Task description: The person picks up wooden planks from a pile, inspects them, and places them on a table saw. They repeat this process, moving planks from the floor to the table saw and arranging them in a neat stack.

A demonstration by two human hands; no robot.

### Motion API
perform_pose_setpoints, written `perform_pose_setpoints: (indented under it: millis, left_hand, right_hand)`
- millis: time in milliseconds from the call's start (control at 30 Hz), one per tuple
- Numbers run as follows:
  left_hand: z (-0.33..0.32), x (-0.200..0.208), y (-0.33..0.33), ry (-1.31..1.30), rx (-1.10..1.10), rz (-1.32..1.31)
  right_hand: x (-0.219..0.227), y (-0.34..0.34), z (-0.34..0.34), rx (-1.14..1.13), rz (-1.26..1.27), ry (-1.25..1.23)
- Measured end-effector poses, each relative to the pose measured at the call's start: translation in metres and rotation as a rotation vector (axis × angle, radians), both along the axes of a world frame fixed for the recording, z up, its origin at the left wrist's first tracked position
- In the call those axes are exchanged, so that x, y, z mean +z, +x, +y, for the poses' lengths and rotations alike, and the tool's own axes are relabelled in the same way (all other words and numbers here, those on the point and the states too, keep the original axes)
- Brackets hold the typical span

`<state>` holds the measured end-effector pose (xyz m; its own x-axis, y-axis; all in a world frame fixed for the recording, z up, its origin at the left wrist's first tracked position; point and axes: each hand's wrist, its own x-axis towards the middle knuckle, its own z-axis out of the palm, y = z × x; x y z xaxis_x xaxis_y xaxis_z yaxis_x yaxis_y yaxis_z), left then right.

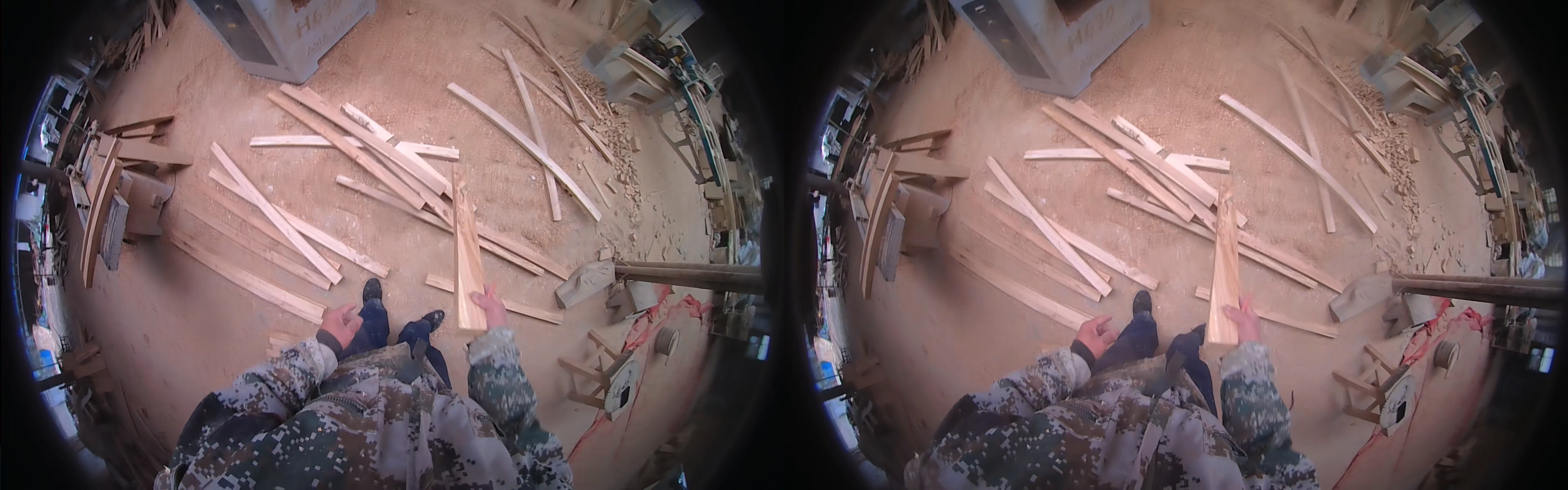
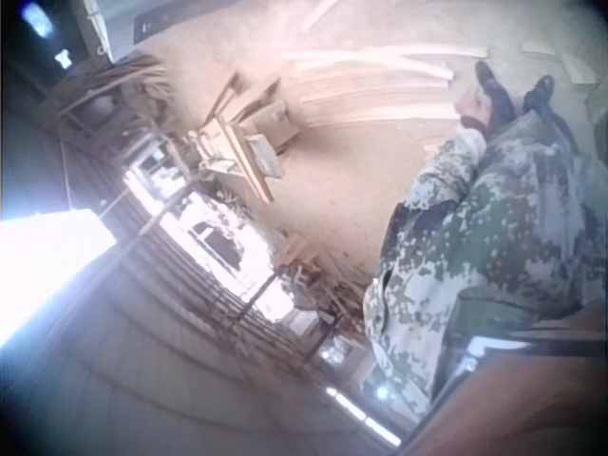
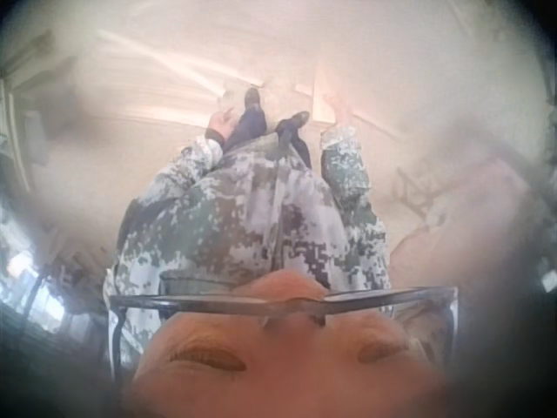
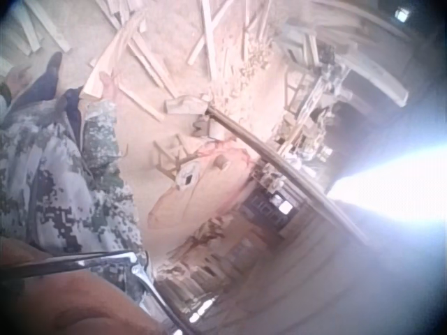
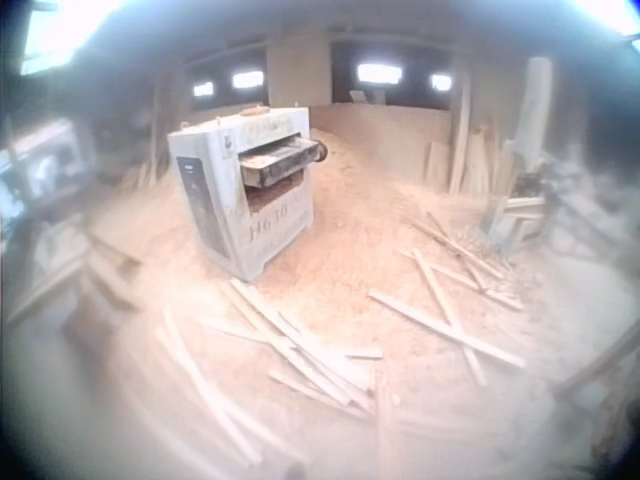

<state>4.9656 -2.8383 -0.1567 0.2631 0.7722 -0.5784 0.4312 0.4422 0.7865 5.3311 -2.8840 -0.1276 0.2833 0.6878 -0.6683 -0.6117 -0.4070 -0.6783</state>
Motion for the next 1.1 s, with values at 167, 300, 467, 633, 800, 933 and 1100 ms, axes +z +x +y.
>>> perform_pose_setpoints:
  millis: [167,300,467,633,800,933,1100]
  left_hand:
    - [-0.001,-0.002,0.005,-0.039,0.031,-0.09]
    - [0.004,-0.002,0.01,-0.032,0.055,-0.09]
    - [0.012,-0.013,0.027,-0.23,0.115,-0.203]
    - [0.024,-0.037,0.059,-0.464,0.111,-0.269]
    - [0.043,-0.061,0.091,-0.749,0.504,-0.174]
    - [0.064,-0.056,0.107,-0.744,0.81,-0.776]
    - [0.081,-0.037,0.105,-0.564,0.847,-1.088]
  right_hand:
    - [-0.056,-0.022,0.026,0.182,-0.204,-0.205]
    - [-0.056,-0.041,-0.003,0.124,-0.127,-0.128]
    - [-0.037,-0.037,-0.044,0.134,0.306,-0.185]
    - [-0.007,-0.052,-0.077,0.095,0.47,-0.214]
    - [0.052,-0.039,-0.112,0.165,0.487,-0.119]
    - [0.087,-0.016,-0.144,0.245,0.604,-0.168]
    - [0.084,0.004,-0.182,0.27,0.32,-0.261]
